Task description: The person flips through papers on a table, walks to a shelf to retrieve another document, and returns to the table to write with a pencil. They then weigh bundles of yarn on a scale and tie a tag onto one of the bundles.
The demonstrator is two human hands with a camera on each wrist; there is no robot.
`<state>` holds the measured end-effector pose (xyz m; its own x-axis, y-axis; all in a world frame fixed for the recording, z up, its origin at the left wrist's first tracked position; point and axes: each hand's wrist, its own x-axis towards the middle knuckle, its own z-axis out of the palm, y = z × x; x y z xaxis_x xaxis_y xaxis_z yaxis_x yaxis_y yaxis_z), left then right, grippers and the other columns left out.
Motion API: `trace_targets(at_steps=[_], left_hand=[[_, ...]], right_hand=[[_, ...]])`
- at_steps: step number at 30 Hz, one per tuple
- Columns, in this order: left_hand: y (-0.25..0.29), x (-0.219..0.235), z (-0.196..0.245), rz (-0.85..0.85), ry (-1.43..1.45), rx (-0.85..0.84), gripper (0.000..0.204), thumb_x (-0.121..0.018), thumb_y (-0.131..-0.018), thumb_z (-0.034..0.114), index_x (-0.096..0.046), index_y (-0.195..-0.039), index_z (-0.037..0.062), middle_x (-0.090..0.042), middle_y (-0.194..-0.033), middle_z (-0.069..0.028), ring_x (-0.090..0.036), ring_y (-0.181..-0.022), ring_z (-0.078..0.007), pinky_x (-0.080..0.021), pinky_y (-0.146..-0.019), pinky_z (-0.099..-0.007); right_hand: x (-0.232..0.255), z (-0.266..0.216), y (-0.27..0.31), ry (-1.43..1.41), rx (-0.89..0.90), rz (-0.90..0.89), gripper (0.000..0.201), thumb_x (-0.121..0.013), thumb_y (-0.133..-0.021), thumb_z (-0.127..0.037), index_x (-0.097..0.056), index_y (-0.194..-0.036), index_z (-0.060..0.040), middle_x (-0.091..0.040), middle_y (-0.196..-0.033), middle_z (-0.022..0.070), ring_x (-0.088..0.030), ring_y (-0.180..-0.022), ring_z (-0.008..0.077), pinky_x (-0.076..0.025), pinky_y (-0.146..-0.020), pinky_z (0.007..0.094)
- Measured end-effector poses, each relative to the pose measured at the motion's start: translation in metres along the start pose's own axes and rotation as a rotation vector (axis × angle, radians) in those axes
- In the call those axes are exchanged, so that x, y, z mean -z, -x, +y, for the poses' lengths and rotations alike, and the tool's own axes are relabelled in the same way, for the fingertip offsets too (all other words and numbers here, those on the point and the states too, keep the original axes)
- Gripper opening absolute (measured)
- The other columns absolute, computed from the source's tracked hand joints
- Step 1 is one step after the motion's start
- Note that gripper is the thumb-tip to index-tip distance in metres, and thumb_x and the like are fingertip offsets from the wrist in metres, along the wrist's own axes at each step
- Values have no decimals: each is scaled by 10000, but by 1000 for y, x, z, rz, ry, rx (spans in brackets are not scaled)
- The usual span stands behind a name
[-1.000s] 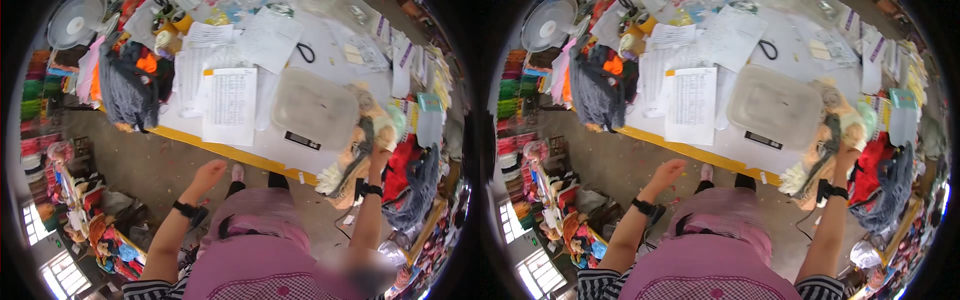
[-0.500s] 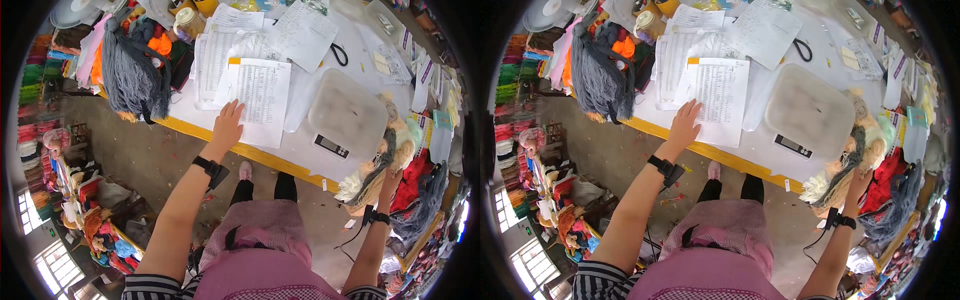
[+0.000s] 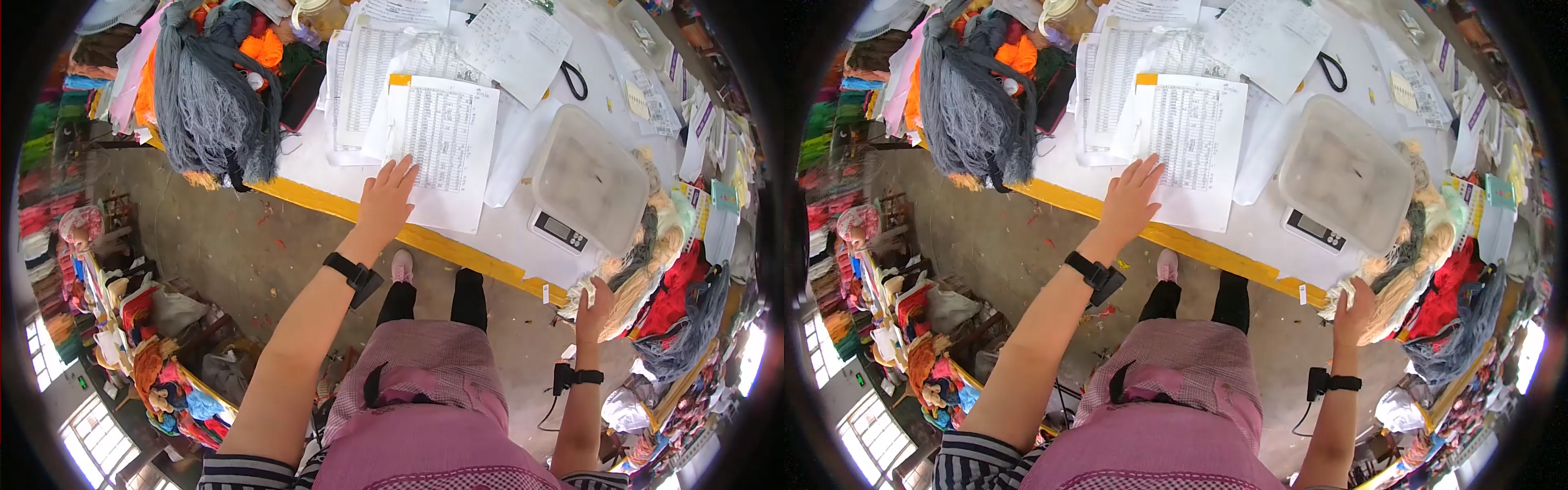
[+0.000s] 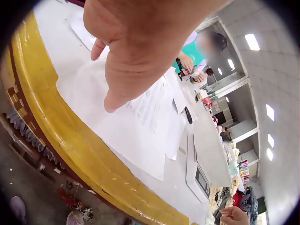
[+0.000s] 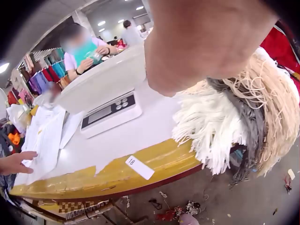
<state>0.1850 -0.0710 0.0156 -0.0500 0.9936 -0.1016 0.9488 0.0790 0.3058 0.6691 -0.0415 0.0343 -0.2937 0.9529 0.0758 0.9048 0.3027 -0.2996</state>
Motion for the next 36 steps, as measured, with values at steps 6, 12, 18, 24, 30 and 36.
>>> trace_targets(at_steps=[6, 12, 18, 24, 30, 36], left_hand=[[-10, 2, 4, -43, -66, 31, 822, -787, -678, 224, -386, -1387, 109, -330, -1474, -44, -436, -1195, -228, -385, -858, -387], [-18, 2, 4, -87, -122, 52, 891, -812, -638, 281, -373, -1396, 115, -332, -1476, -31, -464, -1111, -214, -394, -836, -387], [-22, 3, 8, -147, -182, 75, 894, -811, -645, 286, -368, -1403, 119, -326, -1483, -7, -470, -1109, -226, -415, -818, -384], [-25, -4, 10, -131, -204, 62, 884, -808, -653, 271, -372, -1401, 93, -330, -1480, -25, -472, -1115, -271, -430, -842, -401], [-27, -3, 16, -185, -221, 92, 870, -792, -677, 247, -353, -1413, 92, -310, -1494, -39, -452, -1176, -297, -424, -894, -428], [-24, -17, 1, -195, -175, 83, 932, -793, -667, 250, -298, -1448, 127, -310, -1502, -49, -431, -1222, -341, -407, -915, -492]], right_hand=[[-12, -5, -6, -80, -127, -104, 323, -626, -828, -73, -570, -1142, -22, -587, -1157, 153, -534, -1074, 344, -408, -945, 424], [-21, 25, 4, -108, -275, -250, 489, -640, -834, -126, -499, -1290, -14, -506, -1323, 194, -467, -1224, 355, -378, -1017, 406], [-23, 28, 8, -2, -246, -336, 595, -654, -817, -140, -427, -1352, -11, -396, -1420, 212, -397, -1298, 357, -330, -1069, 403], [-23, 30, 9, -34, -231, -324, 606, -650, -805, -110, -420, -1356, -3, -393, -1421, 215, -385, -1305, 363, -317, -1080, 401], [-18, 46, 25, -53, -187, -327, 598, -643, -798, -82, -426, -1349, 0, -417, -1402, 210, -375, -1310, 364, -308, -1088, 401], [-24, 78, 50, -24, -260, -321, 584, -644, -802, -103, -445, -1346, -32, -431, -1401, 184, -374, -1322, 335, -290, -1108, 403]])
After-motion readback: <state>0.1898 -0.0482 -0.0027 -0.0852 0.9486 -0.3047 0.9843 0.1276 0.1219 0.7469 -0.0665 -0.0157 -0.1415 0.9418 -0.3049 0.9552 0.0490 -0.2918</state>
